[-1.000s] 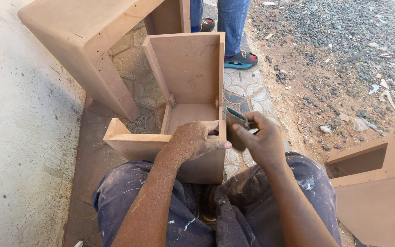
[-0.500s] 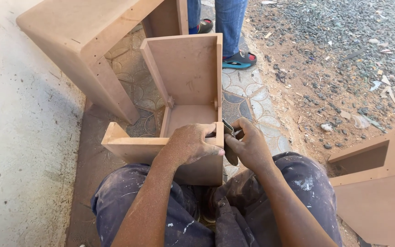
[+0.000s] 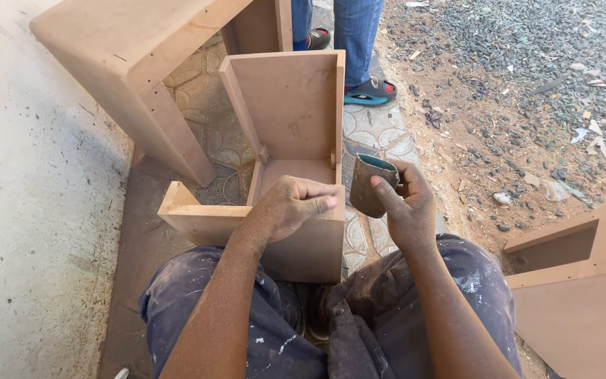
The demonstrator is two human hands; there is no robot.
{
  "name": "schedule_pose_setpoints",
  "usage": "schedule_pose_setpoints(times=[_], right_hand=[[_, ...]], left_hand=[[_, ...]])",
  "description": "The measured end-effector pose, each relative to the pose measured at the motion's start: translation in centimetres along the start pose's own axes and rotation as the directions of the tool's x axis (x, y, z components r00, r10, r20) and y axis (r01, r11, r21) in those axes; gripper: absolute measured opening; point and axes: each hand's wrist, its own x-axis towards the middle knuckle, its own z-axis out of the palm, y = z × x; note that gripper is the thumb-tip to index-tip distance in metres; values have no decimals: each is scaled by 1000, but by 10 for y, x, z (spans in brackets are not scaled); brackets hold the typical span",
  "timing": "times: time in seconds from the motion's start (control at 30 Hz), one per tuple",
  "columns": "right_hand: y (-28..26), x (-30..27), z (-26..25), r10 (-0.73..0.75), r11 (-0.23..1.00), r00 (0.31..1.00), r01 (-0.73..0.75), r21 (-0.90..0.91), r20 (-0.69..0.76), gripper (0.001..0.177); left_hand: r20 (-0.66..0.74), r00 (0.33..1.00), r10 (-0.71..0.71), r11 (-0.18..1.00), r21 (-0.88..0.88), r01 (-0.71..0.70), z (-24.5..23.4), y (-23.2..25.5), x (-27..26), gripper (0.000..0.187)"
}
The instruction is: Sanding the edges and corners of a wooden frame using sandpaper to prepare it for finishing.
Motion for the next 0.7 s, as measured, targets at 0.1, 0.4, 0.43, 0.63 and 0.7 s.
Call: schedule_pose_setpoints(times=[0.1, 0.4, 0.43, 0.63, 0.7], right_hand=[[-14, -2, 1, 20, 999, 1000, -21, 37, 12, 32], [3, -2, 9, 247, 966, 937, -218, -140, 247, 28], [3, -2, 7, 246, 966, 937, -216, -140, 247, 28], [8, -2, 7, 221, 972, 950, -196, -130, 222, 28], [22, -3, 12, 305, 938, 915, -240, -249, 266, 31]], left_hand=[[-24, 1000, 19, 997, -74, -21, -2, -8, -1, 29], [-47, 998, 31, 979, -200, -40, -3, 1, 4, 29], [-48, 998, 32, 979, -200, -41, -2, 1, 6, 29], [-51, 998, 37, 962, -270, -50, -1, 2, 3, 32], [-57, 998, 36, 944, -327, -53, 0, 1, 4, 32]])
